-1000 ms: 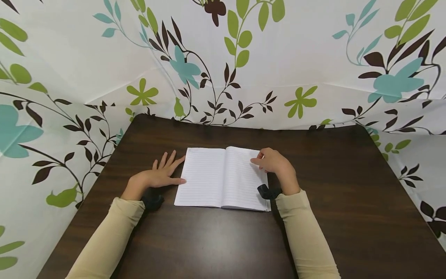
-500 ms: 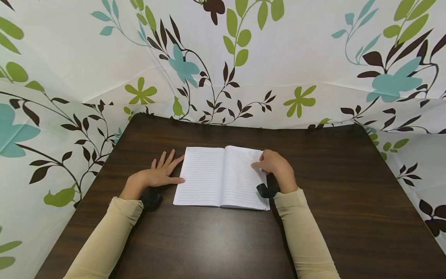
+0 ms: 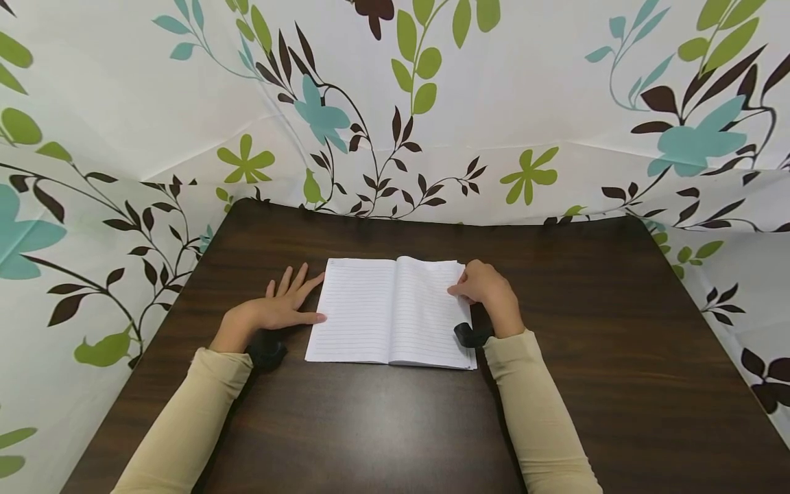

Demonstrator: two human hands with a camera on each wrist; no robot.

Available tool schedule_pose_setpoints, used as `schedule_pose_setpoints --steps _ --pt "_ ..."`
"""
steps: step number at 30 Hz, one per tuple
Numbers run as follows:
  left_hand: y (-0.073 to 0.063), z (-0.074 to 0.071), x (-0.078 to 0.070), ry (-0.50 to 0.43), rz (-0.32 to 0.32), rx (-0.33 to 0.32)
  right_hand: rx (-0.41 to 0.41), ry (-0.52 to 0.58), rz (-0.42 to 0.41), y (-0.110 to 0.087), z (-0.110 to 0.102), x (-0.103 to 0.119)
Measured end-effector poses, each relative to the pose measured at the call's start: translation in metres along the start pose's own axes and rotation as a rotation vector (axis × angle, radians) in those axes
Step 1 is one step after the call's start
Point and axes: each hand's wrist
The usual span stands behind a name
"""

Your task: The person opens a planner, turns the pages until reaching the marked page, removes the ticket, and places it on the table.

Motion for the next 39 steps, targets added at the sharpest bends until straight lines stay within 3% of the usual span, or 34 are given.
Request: schedule_pose_setpoints --steps 6,14,30,39 --pt "-0.001 0.002 0.001 0.002 0.0 -0.004 0.016 0.025 -0.032 -0.001 -0.003 -0.005" --pt "-0.005 0.001 -0.002 0.008 -0.003 0.002 0.021 0.131 -0.146 -0.004 -0.008 -0.013" --pt "-0.002 -0.001 0.0 0.0 0.003 -0.001 0.005 0.484 -0.286 -0.015 -0.022 -0.004" --pt "0.001 0.0 0.002 0.009 0.001 -0.013 0.009 0.598 -0.339 -0.012 -0.021 0.005"
Point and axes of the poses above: each hand's wrist, its own y-axis towards the middle knuckle, its own z-axis out of the palm, x = y × z, and after that the axes turned 1 degree about -z, right-handed
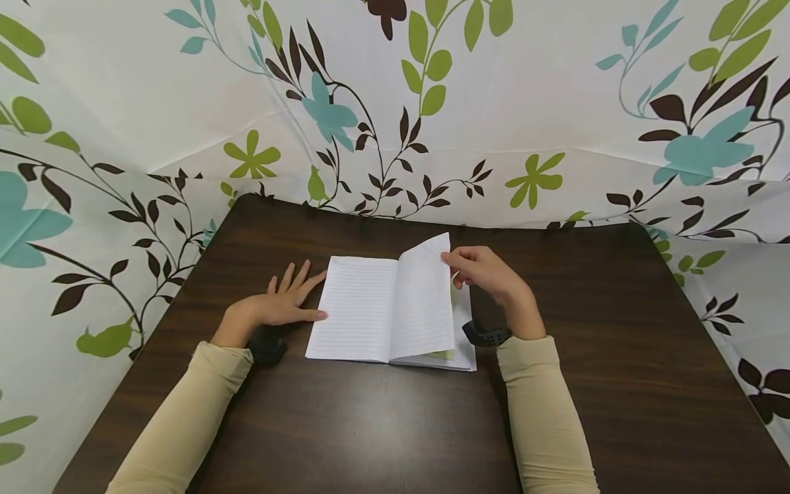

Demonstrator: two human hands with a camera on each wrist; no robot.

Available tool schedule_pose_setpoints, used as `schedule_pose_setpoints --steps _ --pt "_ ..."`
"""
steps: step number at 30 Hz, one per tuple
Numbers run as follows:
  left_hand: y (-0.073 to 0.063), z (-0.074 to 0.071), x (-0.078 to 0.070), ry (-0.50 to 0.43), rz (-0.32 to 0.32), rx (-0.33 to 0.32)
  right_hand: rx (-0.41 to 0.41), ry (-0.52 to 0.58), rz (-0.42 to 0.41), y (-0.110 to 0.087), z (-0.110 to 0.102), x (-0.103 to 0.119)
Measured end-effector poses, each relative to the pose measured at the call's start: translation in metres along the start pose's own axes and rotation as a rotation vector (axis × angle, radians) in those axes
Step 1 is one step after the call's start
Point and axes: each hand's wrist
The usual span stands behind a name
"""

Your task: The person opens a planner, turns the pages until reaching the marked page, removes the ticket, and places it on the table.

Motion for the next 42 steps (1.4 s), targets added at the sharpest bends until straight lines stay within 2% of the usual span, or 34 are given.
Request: schedule_pose_setpoints --steps 11,20,29,42 --pt "0.0 -0.001 0.0 0.01 0.007 -0.001 -0.039 0.058 -0.041 0.007 0.018 0.005" --pt "-0.002 -0.001 0.002 -0.003 0.002 0.006 -0.047 0.081 -0.115 0.013 0.034 0.018" --pt "-0.001 0.0 0.005 0.014 0.005 -0.001 -0.039 0.098 -0.103 0.022 0.056 0.029" --pt "-0.003 -0.002 0.001 -0.01 0.015 0.005 -0.044 0.036 -0.101 0.043 0.089 0.046"
Point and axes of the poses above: each hand's wrist, its own y-axis towards the middle knuckle, its own z-axis out of the palm, x = y × z, and after that the axes turned 1 degree about -z, right-handed
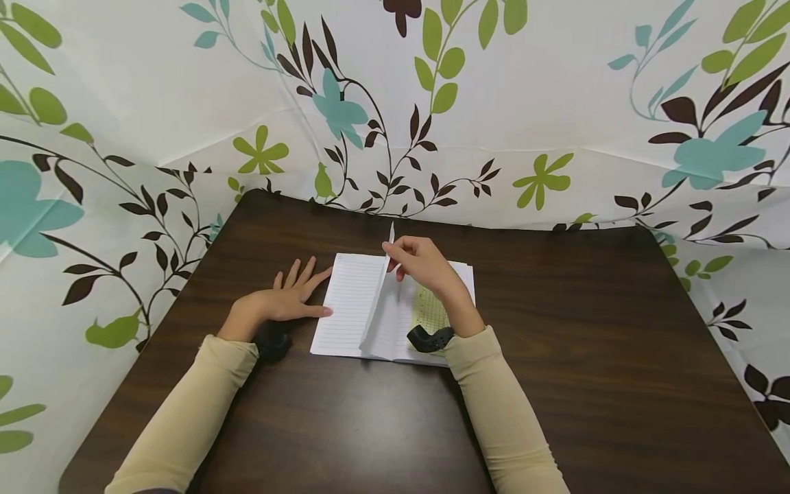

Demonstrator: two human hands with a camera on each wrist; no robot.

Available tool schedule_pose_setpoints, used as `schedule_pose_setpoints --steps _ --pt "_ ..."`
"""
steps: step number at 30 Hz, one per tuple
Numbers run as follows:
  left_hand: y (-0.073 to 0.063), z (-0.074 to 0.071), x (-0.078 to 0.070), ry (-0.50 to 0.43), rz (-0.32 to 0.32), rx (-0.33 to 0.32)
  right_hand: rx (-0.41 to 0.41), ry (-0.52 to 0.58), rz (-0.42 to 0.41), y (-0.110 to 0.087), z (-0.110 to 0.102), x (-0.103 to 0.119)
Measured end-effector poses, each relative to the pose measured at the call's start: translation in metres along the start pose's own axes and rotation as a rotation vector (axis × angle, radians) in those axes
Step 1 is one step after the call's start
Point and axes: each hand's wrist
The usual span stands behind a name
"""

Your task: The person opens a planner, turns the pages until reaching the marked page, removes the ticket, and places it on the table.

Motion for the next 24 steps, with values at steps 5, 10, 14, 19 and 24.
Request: schedule_pose_setpoints --steps 5,10,14,19,24 --pt "0.002 0.0 0.004 0.028 -0.02 -0.003 0.008 -0.033 -0.015 0.01 0.015 0.003" --pt "0.006 0.002 0.004 0.03 -0.024 0.006 0.006 -0.113 0.006 0.018 0.029 0.006" --pt "0.007 0.003 -0.001 0.03 -0.022 0.013 0.026 -0.189 0.003 0.023 0.038 0.008" --pt "0.005 0.001 -0.004 0.029 -0.032 0.013 0.062 -0.235 -0.017 0.03 0.049 0.012" --pt "0.002 -0.002 -0.004 0.038 -0.046 0.008 0.092 -0.287 -0.006 0.039 0.06 0.01"
Point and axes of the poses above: each hand's wrist, its own y-axis towards the middle knuckle, its own z-axis out of the palm, x = y × z, and after that the axes turned 1 degree about -z, right-handed
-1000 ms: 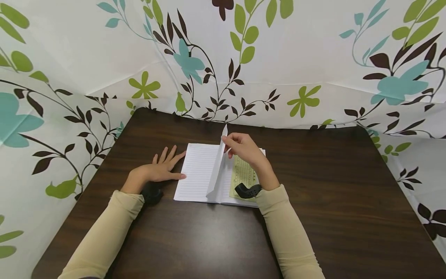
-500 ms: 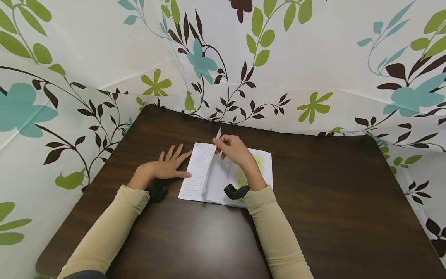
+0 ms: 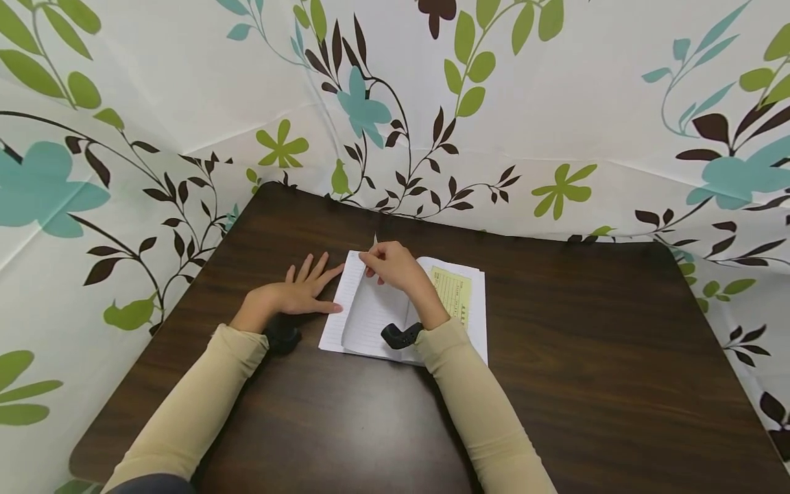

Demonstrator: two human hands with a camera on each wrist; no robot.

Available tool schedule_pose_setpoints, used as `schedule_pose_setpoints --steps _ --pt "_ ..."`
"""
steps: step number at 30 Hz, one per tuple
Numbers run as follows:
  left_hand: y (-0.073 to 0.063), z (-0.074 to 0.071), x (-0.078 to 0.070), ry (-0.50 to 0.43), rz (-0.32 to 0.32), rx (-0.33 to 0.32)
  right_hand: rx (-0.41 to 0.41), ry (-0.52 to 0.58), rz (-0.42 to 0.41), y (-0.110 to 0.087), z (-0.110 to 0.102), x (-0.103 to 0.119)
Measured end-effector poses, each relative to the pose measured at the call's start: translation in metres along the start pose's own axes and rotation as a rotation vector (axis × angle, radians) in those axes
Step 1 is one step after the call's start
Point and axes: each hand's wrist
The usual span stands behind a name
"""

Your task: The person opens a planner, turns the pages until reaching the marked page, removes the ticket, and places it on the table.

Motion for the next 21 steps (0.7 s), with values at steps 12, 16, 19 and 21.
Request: schedule_pose_setpoints --steps 12,16,19,21 --pt "0.001 -0.001 0.0 0.027 -0.014 -0.027 0.035 -0.121 0.075 0.016 0.02 0.003" --pt "0.002 -0.004 0.0 0.036 -0.003 -0.028 0.039 -0.149 0.081 0.023 0.024 0.002" --pt "0.003 -0.005 0.0 0.044 -0.008 -0.018 0.055 -0.161 0.092 0.028 0.027 0.001" --pt "0.003 -0.005 0.001 0.045 -0.008 -0.012 0.065 -0.173 0.109 0.03 0.03 0.001"
Point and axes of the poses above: each hand's wrist, its own y-axis towards the middle knuckle, its own z-axis out of the palm, x = y × z, and after that the axes turned 1 degree about -z, right-handed
